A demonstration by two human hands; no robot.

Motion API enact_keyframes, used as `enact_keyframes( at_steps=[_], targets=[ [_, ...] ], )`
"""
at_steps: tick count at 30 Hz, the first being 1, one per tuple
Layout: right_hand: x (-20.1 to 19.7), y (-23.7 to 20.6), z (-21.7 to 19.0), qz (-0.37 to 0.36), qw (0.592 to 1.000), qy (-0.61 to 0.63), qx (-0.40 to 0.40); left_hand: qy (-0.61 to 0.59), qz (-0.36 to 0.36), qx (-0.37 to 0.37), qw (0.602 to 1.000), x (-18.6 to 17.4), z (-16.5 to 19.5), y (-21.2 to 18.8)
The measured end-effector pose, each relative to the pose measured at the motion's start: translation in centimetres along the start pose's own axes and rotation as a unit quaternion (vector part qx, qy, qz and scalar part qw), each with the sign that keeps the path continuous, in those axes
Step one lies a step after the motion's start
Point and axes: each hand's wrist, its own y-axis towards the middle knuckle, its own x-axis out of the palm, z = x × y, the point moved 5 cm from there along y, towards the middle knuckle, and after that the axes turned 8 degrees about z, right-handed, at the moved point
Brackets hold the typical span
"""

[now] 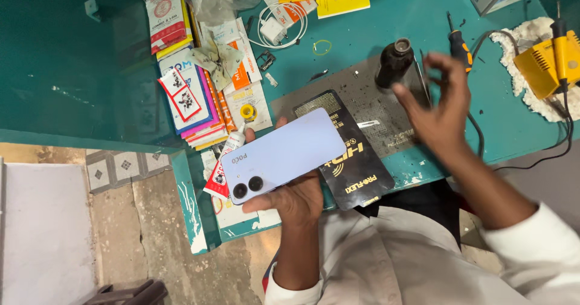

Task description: The person holds a white POCO smartphone and repeatedly applies a clear liquid from a small bottle to the back surface. They use a small tool to spread the liquid across the back and around the camera module, then place a black rectangular object on the phone and continue applying liquid.

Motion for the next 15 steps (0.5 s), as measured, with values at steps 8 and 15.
enact_keyframes(
  at_steps=[8,15],
  targets=[
    [0.6,-7.4,-7.3,-0.289,0.795,0.368,0.386,-0.132,-0.062,-0.038,0.989,1.4,-0.5,0.1],
    [1.8,-7.8,-8.8,-0.272,0.848,0.309,0.334,-0.158,-0.093,-0.059,0.981,2.4,0.0,0.1]
  ],
)
